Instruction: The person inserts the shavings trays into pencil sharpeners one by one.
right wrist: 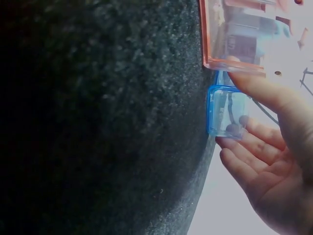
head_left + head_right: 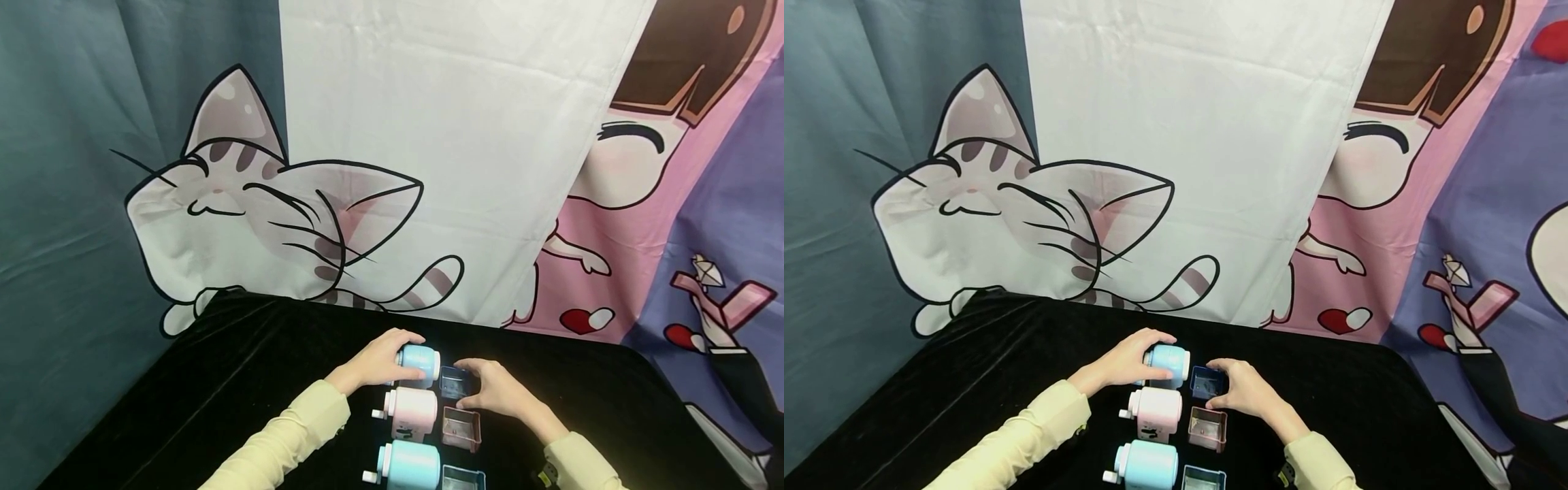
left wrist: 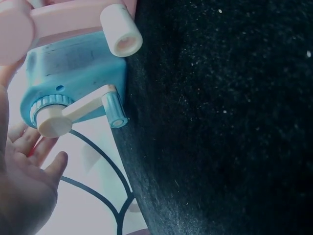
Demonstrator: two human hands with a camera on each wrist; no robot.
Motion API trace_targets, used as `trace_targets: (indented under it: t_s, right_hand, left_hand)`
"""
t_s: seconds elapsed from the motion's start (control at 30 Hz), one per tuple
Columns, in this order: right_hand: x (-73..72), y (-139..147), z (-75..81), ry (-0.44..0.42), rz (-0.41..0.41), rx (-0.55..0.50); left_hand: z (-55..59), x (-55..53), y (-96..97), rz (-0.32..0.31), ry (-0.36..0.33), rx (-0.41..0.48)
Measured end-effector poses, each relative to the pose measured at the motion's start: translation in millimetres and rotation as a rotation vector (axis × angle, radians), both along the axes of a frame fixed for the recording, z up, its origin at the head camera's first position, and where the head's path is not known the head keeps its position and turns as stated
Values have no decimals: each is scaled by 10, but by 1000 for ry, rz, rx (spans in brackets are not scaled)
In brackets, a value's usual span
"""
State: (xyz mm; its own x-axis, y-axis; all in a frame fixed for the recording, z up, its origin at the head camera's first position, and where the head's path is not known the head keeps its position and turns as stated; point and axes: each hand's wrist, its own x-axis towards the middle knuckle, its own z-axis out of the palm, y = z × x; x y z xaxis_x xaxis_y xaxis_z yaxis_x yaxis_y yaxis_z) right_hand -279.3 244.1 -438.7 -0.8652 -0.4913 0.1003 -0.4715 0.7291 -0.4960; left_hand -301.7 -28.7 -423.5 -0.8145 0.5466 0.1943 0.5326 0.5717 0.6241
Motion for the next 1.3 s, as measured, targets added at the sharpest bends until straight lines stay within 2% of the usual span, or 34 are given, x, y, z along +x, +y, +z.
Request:
trace_targets:
  t_s: [0.33,0.67,0.93,1.13,1.3]
  right_hand:
    - [-12,22,-39,27,9,-3]
    - [1,18,-43,24,8,-26]
    - [-4,34,-64,7,-2,-50]
    - [-29,29,-84,6,-23,-39]
    - [-45,26,-90,27,-30,-15]
  left_hand:
    - [-2,19,23,5,-14,-21]
    - [-54,1,50,0,-16,-37]
    - [-139,-19,103,-5,-47,-6]
    - [-204,-28,136,-3,-19,37]
    - [-212,-20,151,15,-24,62]
